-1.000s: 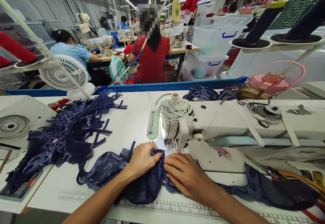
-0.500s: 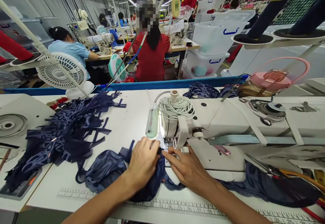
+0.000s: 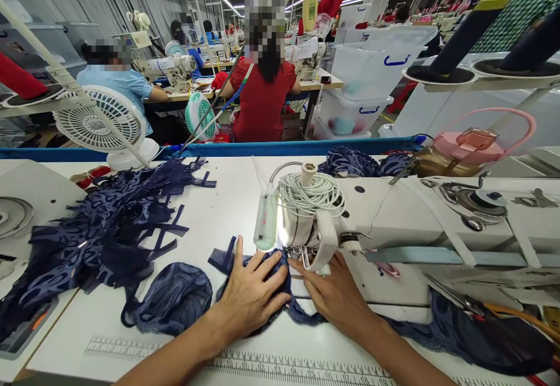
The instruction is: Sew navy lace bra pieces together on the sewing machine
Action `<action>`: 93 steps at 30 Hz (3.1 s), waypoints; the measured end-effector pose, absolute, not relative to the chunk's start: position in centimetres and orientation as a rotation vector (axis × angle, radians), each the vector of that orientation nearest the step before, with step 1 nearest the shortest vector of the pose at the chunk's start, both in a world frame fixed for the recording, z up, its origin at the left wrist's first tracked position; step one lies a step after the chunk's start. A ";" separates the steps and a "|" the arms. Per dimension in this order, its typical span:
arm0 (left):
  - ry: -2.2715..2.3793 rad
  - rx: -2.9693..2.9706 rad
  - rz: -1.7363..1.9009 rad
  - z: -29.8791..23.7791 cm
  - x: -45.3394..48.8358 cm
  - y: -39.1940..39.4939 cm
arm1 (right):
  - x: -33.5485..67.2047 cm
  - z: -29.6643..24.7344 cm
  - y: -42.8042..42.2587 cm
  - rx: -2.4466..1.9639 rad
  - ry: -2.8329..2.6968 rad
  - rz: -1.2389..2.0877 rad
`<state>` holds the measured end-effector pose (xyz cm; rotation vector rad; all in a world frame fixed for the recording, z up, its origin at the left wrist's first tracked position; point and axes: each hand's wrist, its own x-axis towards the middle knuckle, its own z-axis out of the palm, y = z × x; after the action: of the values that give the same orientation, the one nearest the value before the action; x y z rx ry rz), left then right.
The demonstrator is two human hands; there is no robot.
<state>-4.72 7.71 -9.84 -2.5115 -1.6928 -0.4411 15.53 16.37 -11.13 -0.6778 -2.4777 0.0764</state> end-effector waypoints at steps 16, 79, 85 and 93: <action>-1.793 -2.521 -0.393 -9.8 -4.6 8.2 | 15.9 -11.3 16.4 -0.728 -2.312 0.138; -1.348 -2.351 -0.715 -10.0 -3.8 7.2 | 16.6 -9.5 13.6 -0.340 -2.569 0.344; -1.389 -2.375 -0.650 -10.1 -3.1 6.6 | 16.7 -9.3 13.7 -0.352 -2.565 0.354; -1.481 -2.418 -0.811 -11.1 -3.2 7.2 | 16.6 -10.1 14.0 -0.377 -2.513 0.292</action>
<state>-3.20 7.22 -11.07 -2.4180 -1.4812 -0.8107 16.60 13.95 -10.06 -0.3770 -2.5125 0.2917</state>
